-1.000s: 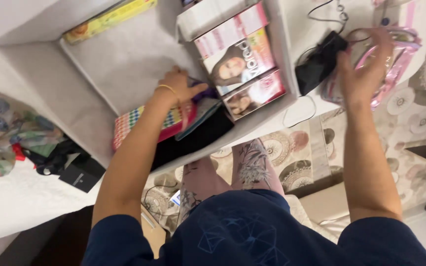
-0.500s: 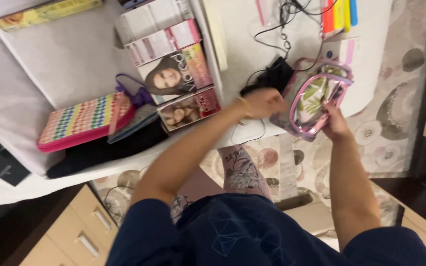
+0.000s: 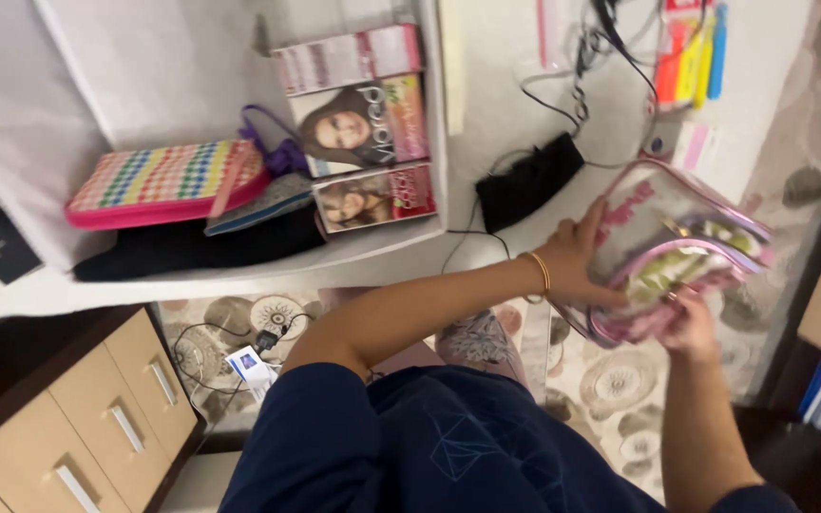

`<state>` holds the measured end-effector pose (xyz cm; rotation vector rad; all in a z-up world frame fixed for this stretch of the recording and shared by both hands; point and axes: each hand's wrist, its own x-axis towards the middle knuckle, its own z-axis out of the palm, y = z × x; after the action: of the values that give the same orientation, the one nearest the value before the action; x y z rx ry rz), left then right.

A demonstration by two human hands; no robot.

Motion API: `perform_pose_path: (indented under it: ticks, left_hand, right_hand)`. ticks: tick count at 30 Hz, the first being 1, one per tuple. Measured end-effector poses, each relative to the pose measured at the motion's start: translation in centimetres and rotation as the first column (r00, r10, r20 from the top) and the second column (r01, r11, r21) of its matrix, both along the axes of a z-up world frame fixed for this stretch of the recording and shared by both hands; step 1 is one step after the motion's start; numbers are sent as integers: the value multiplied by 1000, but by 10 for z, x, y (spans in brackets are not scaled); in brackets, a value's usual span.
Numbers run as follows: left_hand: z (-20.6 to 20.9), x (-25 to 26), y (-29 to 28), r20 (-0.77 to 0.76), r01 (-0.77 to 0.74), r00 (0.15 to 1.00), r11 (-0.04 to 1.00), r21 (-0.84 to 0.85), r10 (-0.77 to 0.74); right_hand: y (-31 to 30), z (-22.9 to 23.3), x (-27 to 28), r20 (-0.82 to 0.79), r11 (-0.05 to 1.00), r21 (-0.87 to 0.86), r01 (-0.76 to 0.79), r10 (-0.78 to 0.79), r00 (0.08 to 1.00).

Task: Organizing various items including hair products, electronics, and bags into a storage container on a bed.

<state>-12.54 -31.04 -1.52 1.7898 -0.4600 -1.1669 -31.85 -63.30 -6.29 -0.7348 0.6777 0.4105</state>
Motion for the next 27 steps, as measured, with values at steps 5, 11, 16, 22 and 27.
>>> perform_pose_path:
  ticks: [5,11,16,22,27]
  left_hand:
    - [95,51,90,86,-244,956,927,-285,279]
    - [151,100,280,-163,-599,765,594,-537,624]
    - [48,107,410,-409,-916,370,253,-312,834]
    - [26,129,492,-738,-997,76,65,-44,671]
    - [-32,120,562,-687,-922,233,382,70,689]
  right_hand:
    - [-85,-22,84,79,700,-668,-253,405,911]
    - [313,221,369,317,444,-718,-536,894,316]
    - [529,221,439,410,407,-911,-62,910,-60]
    - [678,114,496,203,204,-979,-23,945,-256]
    - [725,67,491,80,101,-993,67,961,-264]
